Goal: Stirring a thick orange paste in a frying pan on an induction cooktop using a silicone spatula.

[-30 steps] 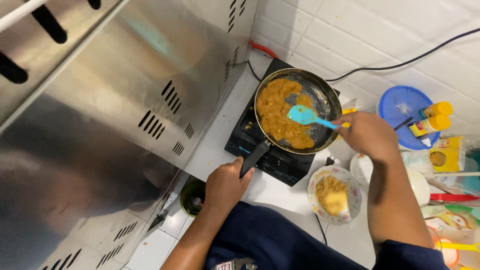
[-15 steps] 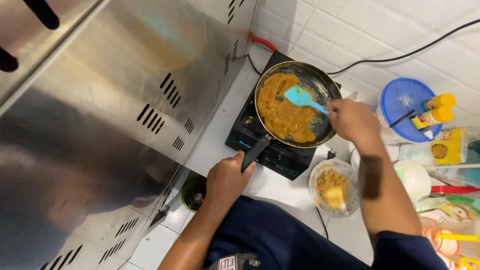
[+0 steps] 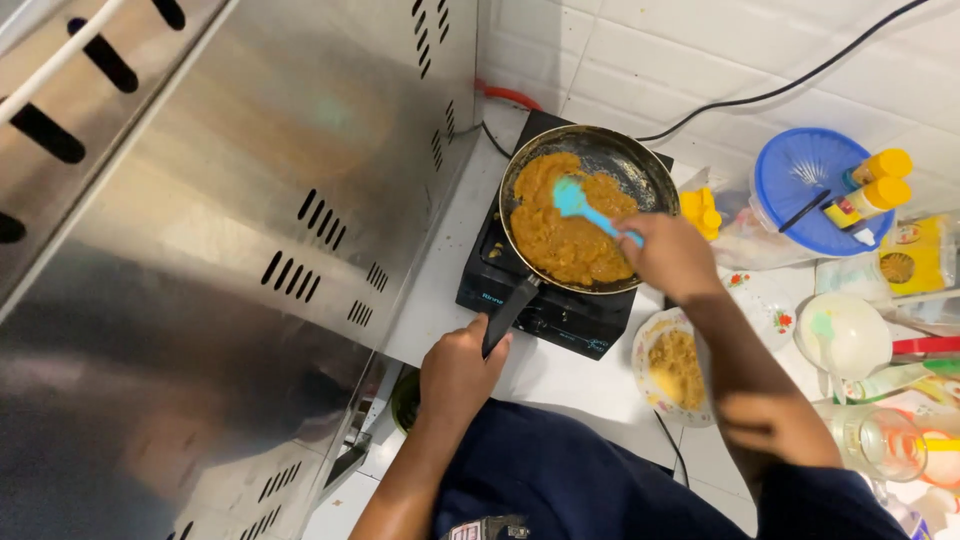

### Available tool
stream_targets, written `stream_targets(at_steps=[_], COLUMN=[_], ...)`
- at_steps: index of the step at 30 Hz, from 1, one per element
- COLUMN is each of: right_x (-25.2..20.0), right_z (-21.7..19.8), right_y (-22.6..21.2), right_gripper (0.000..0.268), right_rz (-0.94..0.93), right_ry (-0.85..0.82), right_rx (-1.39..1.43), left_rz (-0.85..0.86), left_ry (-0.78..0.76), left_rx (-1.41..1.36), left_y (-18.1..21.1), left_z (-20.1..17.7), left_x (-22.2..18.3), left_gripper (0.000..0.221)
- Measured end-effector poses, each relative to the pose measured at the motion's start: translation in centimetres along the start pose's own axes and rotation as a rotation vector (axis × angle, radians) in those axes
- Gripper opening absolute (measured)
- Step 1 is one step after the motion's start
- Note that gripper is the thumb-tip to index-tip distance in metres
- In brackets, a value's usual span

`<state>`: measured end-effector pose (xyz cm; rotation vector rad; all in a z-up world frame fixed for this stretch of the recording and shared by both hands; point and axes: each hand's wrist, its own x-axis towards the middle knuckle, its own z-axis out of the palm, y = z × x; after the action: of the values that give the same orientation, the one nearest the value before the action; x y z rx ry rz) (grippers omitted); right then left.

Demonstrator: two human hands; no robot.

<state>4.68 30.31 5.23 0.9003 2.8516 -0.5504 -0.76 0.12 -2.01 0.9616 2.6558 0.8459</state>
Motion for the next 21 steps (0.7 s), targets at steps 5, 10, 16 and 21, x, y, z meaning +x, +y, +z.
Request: stream_targets(at_steps=[5, 10, 16, 21], right_x=[-7.3, -10.9, -5.8, -0.2], right_z=[0.1, 0.0, 2.5, 5.0], right_y=[4.8, 9.2, 6.2, 7.4], right_gripper=[0.043, 0.025, 0.037, 0.014], right_rz=[-0.184, -0.215, -0.435, -0.099], right_ry=[0.143, 0.318, 0.470, 0.205], right_rx=[-0.598, -0.565, -0.651, -0.327], left_rz=[0.014, -0.056, 0.021, -0.019], left_ry=[-0.054, -0.181, -0.087, -0.134], left_rx=[0.020, -0.042, -0.048, -0.083], left_y=[-0.1, 0.5, 0.1, 0.3], left_z=[-0.3, -1.9, -1.8, -2.3], left_x=[-0.2, -0.2, -0.1, 0.0], left_gripper=[0.045, 0.058, 0.032, 0.032])
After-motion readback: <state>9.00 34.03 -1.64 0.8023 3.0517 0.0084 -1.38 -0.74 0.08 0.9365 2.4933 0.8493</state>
